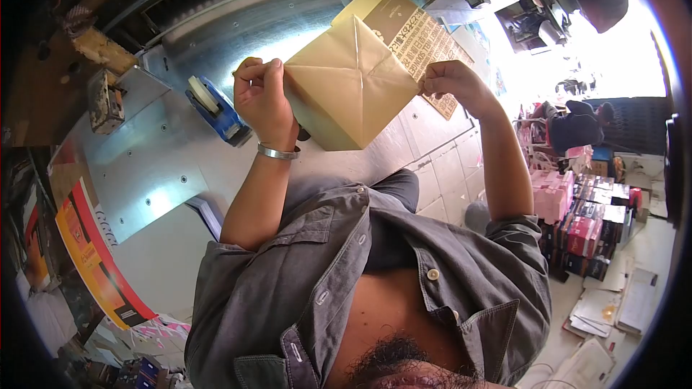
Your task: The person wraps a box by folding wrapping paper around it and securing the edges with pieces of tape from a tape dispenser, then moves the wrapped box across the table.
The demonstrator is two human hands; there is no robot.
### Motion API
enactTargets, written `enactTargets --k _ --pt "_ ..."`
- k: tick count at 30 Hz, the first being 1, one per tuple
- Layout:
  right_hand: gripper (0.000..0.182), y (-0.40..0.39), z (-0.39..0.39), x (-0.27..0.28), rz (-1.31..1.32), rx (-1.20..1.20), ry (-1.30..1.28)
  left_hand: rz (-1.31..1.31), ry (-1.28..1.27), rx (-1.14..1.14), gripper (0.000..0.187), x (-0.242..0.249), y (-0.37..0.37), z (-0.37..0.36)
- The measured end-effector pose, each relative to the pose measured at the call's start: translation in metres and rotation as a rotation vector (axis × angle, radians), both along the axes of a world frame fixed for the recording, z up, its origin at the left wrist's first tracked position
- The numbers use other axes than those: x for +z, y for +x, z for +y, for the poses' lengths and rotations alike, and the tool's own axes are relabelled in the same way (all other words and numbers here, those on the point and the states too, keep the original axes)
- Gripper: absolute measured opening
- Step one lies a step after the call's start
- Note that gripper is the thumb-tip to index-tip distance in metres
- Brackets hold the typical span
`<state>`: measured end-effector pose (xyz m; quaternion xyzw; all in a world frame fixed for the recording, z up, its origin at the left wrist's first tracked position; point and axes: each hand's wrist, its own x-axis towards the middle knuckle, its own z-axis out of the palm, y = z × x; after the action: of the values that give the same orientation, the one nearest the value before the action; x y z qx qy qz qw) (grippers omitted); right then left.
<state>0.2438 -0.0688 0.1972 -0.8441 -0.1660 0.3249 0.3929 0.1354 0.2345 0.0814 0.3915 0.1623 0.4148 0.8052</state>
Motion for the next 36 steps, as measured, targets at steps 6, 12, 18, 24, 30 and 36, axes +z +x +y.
enactTargets --k 6,12,18,24,30,36 --pt "0.025 0.000 0.001 0.000 0.005 -0.015 0.005 0.000 0.032 -0.005 0.014 -0.002 0.001 0.001" --pt "0.025 0.004 -0.002 -0.003 0.035 -0.030 0.003 -0.005 -0.002 -0.008 0.013 0.003 -0.001 0.000" --pt "0.025 0.004 -0.003 -0.001 0.060 -0.040 0.022 0.000 -0.016 -0.009 0.013 0.005 0.000 0.000" --pt "0.024 0.003 -0.002 -0.004 0.057 -0.057 0.036 0.011 -0.004 -0.016 0.013 0.000 0.001 0.002" --pt "0.024 0.003 -0.001 -0.002 0.056 -0.043 0.039 0.039 0.001 -0.018 0.012 0.000 0.000 0.003" --pt "0.027 0.001 0.000 0.002 0.048 -0.038 0.020 0.074 0.052 -0.006 0.012 -0.004 -0.001 0.004"
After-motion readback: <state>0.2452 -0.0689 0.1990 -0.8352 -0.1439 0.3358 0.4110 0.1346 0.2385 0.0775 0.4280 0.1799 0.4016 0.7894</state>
